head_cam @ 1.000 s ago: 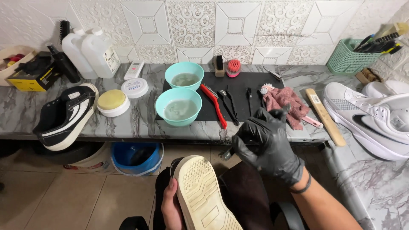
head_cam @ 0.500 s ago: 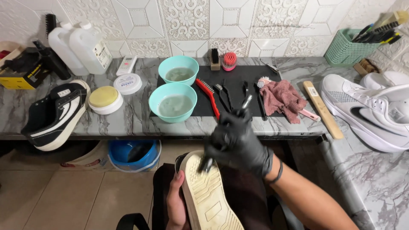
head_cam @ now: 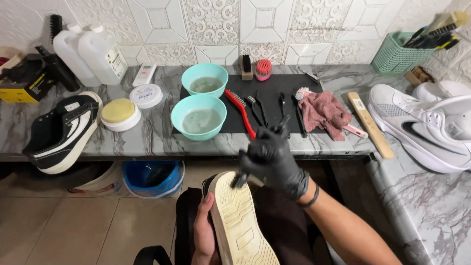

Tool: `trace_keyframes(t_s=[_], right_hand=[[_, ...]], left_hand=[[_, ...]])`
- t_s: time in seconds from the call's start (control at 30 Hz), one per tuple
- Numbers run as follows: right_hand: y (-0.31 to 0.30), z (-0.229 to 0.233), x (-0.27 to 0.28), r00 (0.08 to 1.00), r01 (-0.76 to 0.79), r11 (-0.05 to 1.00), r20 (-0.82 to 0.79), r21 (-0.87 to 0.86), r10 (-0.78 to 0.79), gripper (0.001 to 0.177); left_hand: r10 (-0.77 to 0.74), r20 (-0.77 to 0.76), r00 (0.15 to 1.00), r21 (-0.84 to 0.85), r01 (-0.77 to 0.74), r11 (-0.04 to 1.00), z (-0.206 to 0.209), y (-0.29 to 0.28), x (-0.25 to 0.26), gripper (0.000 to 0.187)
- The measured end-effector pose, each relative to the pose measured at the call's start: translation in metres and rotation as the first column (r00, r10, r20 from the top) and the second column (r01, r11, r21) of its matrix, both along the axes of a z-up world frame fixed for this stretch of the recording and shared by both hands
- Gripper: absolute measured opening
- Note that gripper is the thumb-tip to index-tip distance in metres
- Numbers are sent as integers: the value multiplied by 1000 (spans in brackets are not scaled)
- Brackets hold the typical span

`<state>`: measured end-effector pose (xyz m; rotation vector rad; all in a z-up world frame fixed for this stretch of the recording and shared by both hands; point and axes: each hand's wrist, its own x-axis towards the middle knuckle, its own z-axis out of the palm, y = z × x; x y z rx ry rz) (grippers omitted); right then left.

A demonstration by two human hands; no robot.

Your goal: Cleaning the sole of a shoe using a brush and a cloth at a repair station.

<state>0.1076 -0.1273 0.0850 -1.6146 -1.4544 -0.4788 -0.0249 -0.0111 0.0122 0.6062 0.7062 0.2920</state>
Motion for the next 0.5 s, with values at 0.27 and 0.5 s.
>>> trace_keyframes(t_s=[0.27, 0.5], right_hand=[[8, -12, 26, 950, 297, 954, 91, 45, -300, 43], [27, -38, 73, 867, 443, 895, 230, 54, -443, 25]], left_hand=[[-44, -7, 999, -56, 44, 997, 18, 1, 3, 58], [-58, -61, 996, -171, 47, 984, 21, 16, -4, 75]])
